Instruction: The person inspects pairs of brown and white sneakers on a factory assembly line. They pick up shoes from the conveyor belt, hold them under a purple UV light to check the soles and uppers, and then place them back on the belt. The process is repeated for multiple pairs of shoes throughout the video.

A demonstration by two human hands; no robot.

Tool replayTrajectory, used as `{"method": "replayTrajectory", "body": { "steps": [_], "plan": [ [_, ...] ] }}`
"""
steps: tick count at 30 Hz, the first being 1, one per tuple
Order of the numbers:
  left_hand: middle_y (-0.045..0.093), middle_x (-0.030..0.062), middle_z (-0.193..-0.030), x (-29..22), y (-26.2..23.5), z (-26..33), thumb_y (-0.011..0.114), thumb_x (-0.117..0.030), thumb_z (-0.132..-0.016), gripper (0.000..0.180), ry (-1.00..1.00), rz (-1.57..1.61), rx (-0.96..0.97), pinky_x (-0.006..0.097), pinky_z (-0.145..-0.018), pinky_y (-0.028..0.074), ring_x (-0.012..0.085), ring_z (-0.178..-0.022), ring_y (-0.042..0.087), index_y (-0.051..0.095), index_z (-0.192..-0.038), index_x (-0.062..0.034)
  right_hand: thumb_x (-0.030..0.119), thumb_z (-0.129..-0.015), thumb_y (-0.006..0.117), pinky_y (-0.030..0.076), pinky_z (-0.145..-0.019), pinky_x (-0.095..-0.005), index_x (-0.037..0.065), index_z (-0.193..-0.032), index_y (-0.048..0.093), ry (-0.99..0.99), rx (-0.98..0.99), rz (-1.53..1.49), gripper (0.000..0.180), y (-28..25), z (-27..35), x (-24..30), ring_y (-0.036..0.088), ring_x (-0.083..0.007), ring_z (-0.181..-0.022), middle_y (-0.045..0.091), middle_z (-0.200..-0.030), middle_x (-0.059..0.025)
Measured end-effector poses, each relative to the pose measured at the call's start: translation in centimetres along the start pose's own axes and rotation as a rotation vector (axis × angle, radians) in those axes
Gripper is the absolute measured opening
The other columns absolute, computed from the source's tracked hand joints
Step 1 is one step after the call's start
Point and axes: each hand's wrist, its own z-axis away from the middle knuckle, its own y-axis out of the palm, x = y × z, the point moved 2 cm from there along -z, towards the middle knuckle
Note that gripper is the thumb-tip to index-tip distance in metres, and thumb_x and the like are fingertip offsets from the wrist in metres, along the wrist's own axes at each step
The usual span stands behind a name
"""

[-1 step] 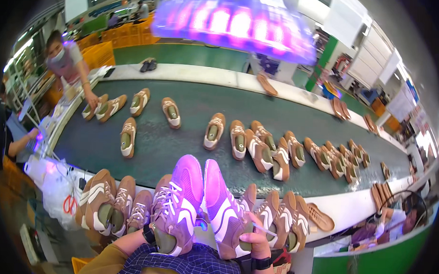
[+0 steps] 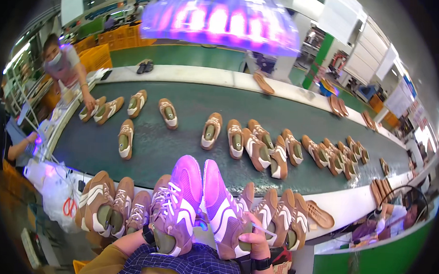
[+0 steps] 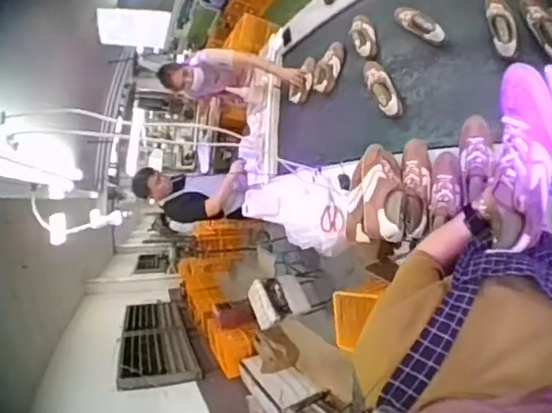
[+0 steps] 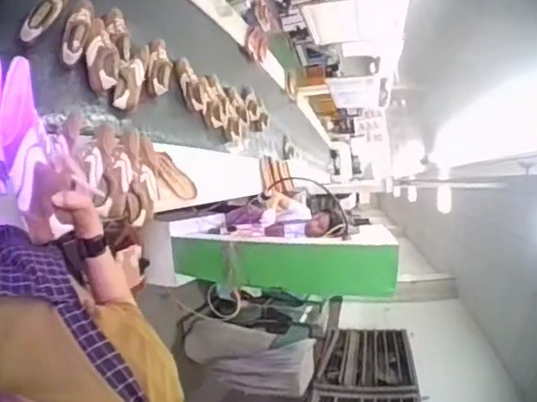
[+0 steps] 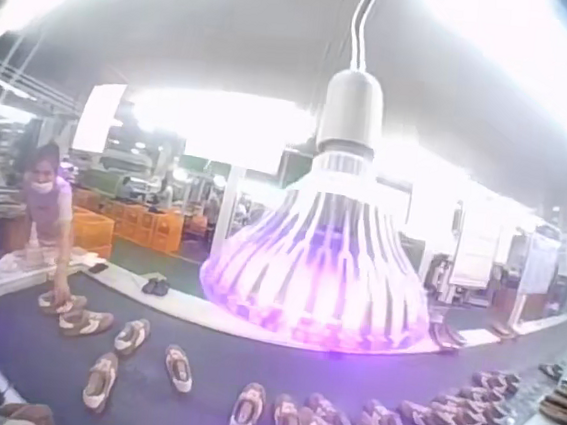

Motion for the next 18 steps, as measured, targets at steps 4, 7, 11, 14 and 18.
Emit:
{"method": "replayTrajectory", "body": {
  "steps": [4,7,11,14,18],
  "plan": [
    [0.05,0.0164,-0.123,1.2,0.4,-0.4,0.042,-0.057,-0.084,0.071,-0.037,-0.031,-0.025,0.044,-0.095,0.04,0.0291,-0.11,0.051,0.037,-0.131,-0.0052,0.01,-0.05,0.064,0.041,-0.087,-0.0289,0.0,-0.116,0.047,-0.006,-0.087,0.023,0.069,-0.8,2.0,0.4,0.054,-0.0198,-0.096,0.056,-0.104,-0.0075],
    [0.05,0.0162,-0.123,1.7,0.4,-0.3,0.042,-0.057,-0.084,0.07,-0.037,-0.048,-0.048,0.044,-0.095,0.04,0.0289,-0.11,0.051,0.038,-0.131,-0.0052,0.012,-0.048,0.065,0.042,-0.081,-0.0274,0.002,-0.109,0.049,-0.019,-0.142,0.133,0.065,0.3,2.8,1.6,0.055,-0.0176,-0.09,0.057,-0.099,-0.0056],
    [0.05,0.0161,-0.123,2.1,0.6,0.0,0.042,-0.056,-0.084,0.069,-0.018,-0.057,-0.074,0.044,-0.096,0.04,0.0287,-0.11,0.051,0.038,-0.131,-0.0053,0.01,-0.053,0.071,0.04,-0.085,-0.0269,0.0,-0.114,0.047,-0.065,-0.052,0.245,0.066,1.1,2.5,2.8,0.053,-0.0154,-0.094,0.055,-0.102,-0.0054],
    [0.05,0.016,-0.123,1.9,0.6,0.1,0.042,-0.056,-0.085,0.069,0.008,-0.068,-0.08,0.044,-0.096,0.04,0.0285,-0.11,0.051,0.038,-0.131,-0.0053,0.009,-0.055,0.073,0.04,-0.085,-0.0274,-0.002,-0.113,0.046,-0.156,-0.03,0.394,0.065,2.5,1.6,3.7,0.053,-0.0163,-0.095,0.055,-0.102,-0.0059],
    [0.05,0.0158,-0.124,1.1,1.2,-0.1,0.042,-0.055,-0.085,0.068,0.033,-0.088,-0.082,0.043,-0.096,0.039,0.0283,-0.111,0.051,0.038,-0.131,-0.0053,0.017,-0.064,0.078,0.043,-0.086,-0.0303,-0.004,-0.115,0.047,-0.358,0.073,0.443,0.064,4.7,0.6,5.8,0.055,-0.0171,-0.095,0.057,-0.108,-0.0119]
  ]
}}
